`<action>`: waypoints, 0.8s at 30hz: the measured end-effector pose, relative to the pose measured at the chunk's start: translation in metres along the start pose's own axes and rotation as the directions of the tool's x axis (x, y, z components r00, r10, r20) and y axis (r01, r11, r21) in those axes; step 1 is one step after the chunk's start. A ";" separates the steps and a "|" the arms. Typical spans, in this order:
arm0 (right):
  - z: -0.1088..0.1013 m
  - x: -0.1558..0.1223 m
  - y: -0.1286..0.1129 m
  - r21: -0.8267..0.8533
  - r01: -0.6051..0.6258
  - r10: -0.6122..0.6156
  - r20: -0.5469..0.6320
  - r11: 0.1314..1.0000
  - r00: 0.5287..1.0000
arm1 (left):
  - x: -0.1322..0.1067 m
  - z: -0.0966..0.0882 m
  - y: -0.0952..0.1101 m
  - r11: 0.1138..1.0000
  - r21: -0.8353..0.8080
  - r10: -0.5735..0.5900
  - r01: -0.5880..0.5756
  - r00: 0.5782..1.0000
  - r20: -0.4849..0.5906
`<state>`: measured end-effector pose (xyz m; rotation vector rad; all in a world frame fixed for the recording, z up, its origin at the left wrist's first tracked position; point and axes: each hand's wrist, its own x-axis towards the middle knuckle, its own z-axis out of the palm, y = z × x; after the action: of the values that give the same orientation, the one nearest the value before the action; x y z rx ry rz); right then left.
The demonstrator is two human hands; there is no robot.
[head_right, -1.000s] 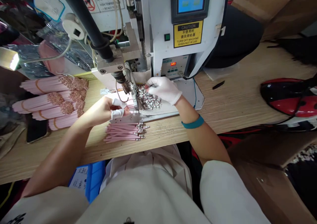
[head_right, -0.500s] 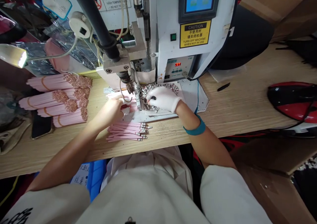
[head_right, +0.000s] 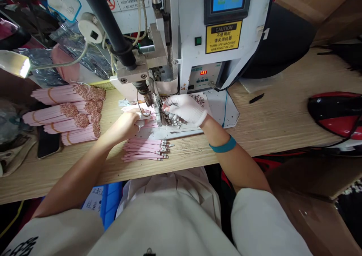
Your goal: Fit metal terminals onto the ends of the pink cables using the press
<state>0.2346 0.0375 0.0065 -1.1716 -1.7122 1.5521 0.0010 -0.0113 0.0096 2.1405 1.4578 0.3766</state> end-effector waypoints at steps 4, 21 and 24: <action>0.007 0.001 -0.001 0.142 -0.059 0.053 0.051 0.988 0.997 | -0.001 -0.006 -0.003 0.997 -0.065 0.043 -0.044 0.999 -0.006; 0.021 0.003 -0.007 0.252 -0.171 0.143 0.124 0.953 0.982 | 0.008 -0.004 0.009 0.844 -0.512 -0.136 0.161 0.987 0.087; 0.021 0.004 -0.005 0.253 -0.166 0.136 0.131 0.953 0.982 | 0.008 -0.003 0.008 0.859 -0.481 -0.153 0.174 0.985 0.084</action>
<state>0.2139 0.0308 0.0068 -1.1173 -1.4549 1.9050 0.0090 -0.0051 0.0165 1.6006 1.3354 0.5639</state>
